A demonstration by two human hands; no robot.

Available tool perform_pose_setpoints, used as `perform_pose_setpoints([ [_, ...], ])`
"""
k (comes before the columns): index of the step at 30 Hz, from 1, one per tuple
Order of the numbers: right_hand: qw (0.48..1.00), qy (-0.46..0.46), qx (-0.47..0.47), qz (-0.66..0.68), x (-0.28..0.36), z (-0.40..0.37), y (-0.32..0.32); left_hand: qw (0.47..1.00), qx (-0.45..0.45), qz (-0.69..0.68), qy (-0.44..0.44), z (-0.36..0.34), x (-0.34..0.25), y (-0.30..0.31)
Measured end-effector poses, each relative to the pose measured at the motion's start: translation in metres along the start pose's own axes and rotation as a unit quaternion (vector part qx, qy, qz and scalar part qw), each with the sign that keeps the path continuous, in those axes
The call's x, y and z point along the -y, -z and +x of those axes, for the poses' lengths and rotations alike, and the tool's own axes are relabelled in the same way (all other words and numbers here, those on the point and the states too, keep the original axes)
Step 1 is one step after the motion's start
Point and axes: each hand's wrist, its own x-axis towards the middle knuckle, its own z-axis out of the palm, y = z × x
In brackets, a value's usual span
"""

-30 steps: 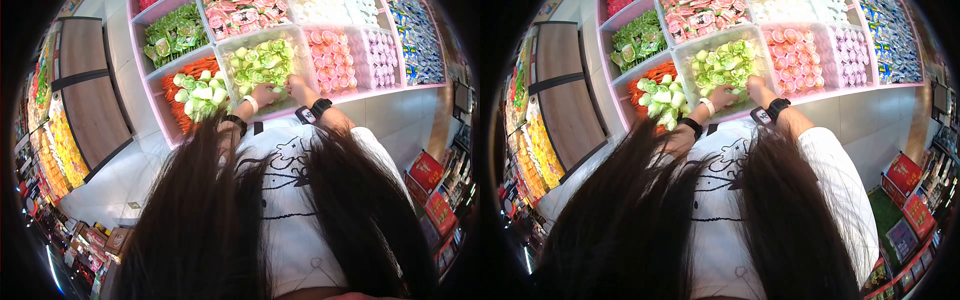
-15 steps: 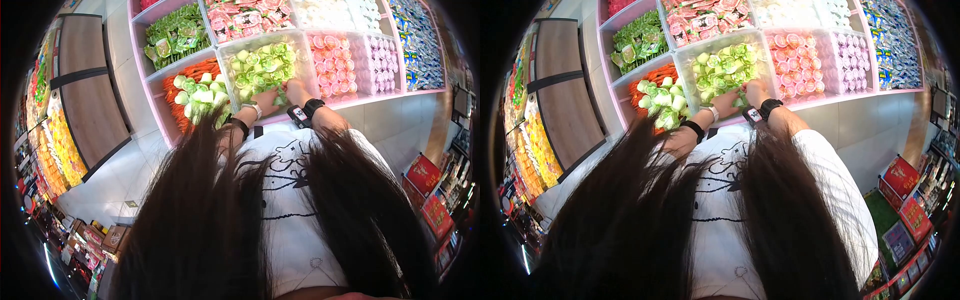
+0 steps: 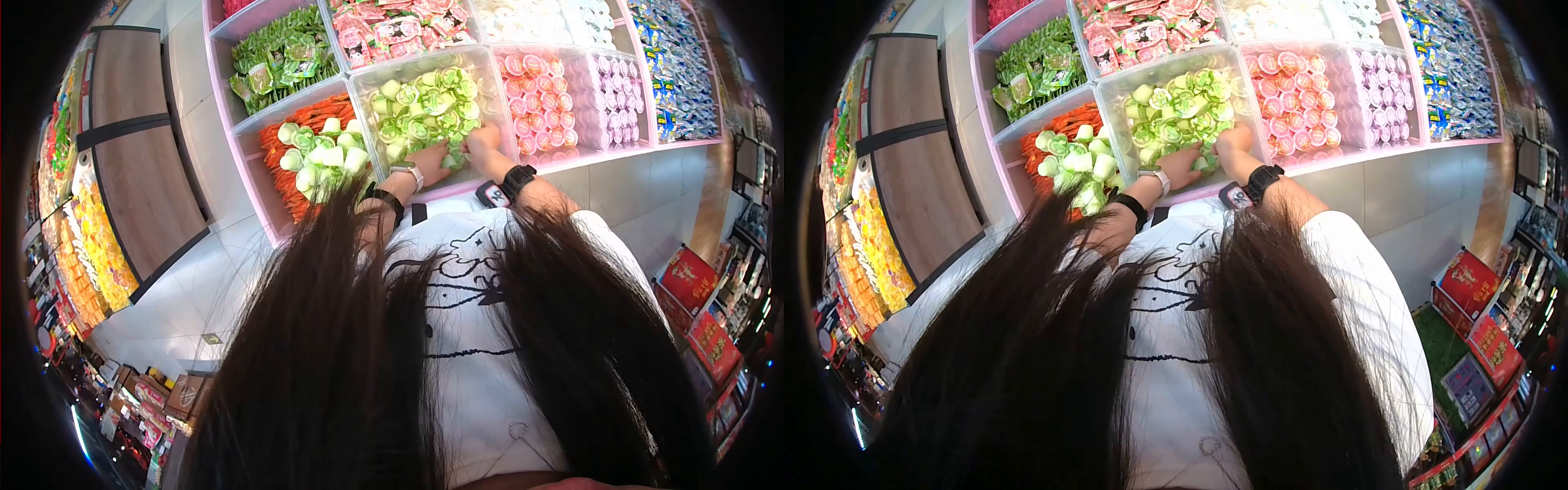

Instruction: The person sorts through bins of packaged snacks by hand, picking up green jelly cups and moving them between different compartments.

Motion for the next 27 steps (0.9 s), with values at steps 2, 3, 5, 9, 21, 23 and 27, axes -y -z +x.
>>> perform_pose_setpoints([
  [2,0.982,0.124,0.034,-0.140,0.000,-0.003,0.011,1.000,-0.002,0.002,-0.004,-0.001,-0.001,0.001],
  [3,0.959,0.184,0.052,-0.209,0.001,-0.007,0.018,1.000,-0.002,0.004,-0.009,-0.001,-0.002,0.001],
  [5,0.893,0.343,0.073,-0.281,0.023,-0.022,0.033,1.000,-0.014,0.008,-0.026,0.000,0.000,0.000],
  [9,0.719,0.482,0.175,-0.469,0.056,-0.017,0.049,0.999,-0.015,0.011,-0.036,0.000,0.002,-0.002],
  [21,0.565,0.382,0.205,-0.702,0.053,0.007,0.013,1.000,-0.015,0.004,-0.026,0.000,0.002,-0.002],
  [23,0.567,0.387,0.197,-0.699,0.050,0.009,0.012,1.000,-0.001,0.003,-0.018,0.000,0.000,0.002],
  [27,0.579,0.380,0.189,-0.696,0.045,0.011,0.009,0.999,-0.023,0.012,-0.026,-0.001,0.001,-0.001],
])
